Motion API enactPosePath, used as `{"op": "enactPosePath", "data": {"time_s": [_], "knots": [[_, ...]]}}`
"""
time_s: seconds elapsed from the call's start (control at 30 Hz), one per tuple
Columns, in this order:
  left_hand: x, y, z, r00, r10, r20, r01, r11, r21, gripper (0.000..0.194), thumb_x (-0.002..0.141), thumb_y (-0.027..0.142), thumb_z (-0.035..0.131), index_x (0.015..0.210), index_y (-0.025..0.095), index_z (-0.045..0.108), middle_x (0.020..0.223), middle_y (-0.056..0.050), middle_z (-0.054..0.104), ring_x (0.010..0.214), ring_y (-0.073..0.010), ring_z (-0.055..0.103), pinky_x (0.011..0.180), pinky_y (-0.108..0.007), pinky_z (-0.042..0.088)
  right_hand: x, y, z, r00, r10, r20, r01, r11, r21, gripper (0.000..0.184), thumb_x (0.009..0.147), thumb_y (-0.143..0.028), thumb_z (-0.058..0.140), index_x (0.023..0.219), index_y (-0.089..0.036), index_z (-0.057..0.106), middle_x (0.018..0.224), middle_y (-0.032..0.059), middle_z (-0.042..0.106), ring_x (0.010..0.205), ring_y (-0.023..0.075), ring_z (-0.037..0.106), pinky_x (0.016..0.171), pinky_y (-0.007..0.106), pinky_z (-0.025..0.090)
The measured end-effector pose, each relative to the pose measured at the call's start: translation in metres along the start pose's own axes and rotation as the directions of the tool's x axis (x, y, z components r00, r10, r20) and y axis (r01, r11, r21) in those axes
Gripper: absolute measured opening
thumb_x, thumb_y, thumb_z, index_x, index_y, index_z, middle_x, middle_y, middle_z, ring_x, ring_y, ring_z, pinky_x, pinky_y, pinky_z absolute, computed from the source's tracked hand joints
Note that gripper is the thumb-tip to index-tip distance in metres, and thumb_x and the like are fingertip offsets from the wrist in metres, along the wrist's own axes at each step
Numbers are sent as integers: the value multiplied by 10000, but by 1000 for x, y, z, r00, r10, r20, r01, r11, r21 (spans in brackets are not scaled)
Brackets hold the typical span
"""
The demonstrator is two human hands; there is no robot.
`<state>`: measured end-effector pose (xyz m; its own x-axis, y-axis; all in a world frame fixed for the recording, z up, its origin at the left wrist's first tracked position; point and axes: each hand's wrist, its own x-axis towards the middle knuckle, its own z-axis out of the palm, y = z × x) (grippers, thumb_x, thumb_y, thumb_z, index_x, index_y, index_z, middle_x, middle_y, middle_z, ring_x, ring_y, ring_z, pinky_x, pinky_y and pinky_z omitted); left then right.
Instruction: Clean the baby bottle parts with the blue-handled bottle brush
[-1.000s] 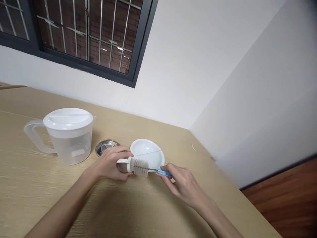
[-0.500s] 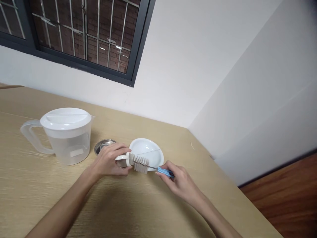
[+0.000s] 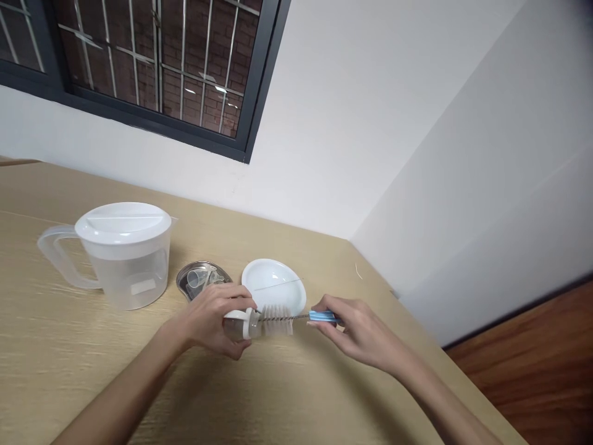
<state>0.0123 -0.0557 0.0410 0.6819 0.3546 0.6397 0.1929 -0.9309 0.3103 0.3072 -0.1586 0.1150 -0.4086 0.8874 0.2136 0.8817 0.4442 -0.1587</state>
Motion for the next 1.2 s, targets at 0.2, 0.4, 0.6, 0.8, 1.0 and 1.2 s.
{"op": "enactPosePath", "data": {"time_s": [0.2, 0.4, 0.6, 0.8, 1.0, 1.2], "knots": [[2, 0, 13, 990, -40, -137, 42, 999, 14, 425, 589, 288, 709, 1005, 205, 680, 986, -55, 708, 812, -197, 670, 706, -289, 513, -12, 6, 21, 991, 132, -13, -129, 982, 136, 219, 959, -380, 512, 841, -200, 547, 695, -1, 617, 564, 115, 513, 517, 224, 366], [1, -13, -1, 962, -140, -233, 183, 967, 176, 318, 667, 284, 686, 978, 216, 686, 961, -47, 709, 794, -184, 664, 703, -284, 502, -36, 8, 32, 982, 162, -102, -156, 986, 62, 196, 973, -351, 478, 844, -208, 511, 794, 34, 657, 594, 126, 550, 539, 233, 387], [2, -11, -1, 972, -56, -229, 94, 983, 158, 360, 664, 279, 700, 1014, 205, 671, 1025, -61, 715, 882, -195, 673, 753, -284, 516, -41, 5, 20, 954, 213, -211, -203, 977, 69, 174, 961, -377, 519, 914, -216, 566, 793, 22, 654, 627, 132, 576, 547, 229, 425], [1, -8, 1, 978, -52, -204, 82, 986, 143, 369, 622, 241, 708, 988, 206, 681, 1006, -66, 722, 843, -205, 675, 751, -307, 526, -37, -5, 14, 967, 179, -184, -162, 981, 105, 140, 967, -285, 496, 1066, -237, 583, 876, 32, 632, 713, 140, 582, 581, 231, 454], [1, -6, 0, 979, -43, -201, 68, 991, 118, 371, 627, 228, 696, 997, 202, 685, 1010, -81, 719, 836, -208, 674, 738, -308, 526, -32, -11, 17, 986, 97, -134, -78, 987, 140, 227, 962, -176, 435, 1130, -239, 575, 1000, 65, 602, 846, 156, 601, 660, 244, 495], [1, -5, 0, 976, -31, -217, 56, 992, 114, 378, 629, 231, 689, 1005, 197, 679, 1008, -86, 719, 838, -212, 674, 747, -316, 528, -28, -15, 14, 987, 64, -149, -43, 989, 140, 265, 969, -202, 439, 1186, -230, 589, 1008, 85, 614, 857, 170, 613, 692, 267, 524]]}}
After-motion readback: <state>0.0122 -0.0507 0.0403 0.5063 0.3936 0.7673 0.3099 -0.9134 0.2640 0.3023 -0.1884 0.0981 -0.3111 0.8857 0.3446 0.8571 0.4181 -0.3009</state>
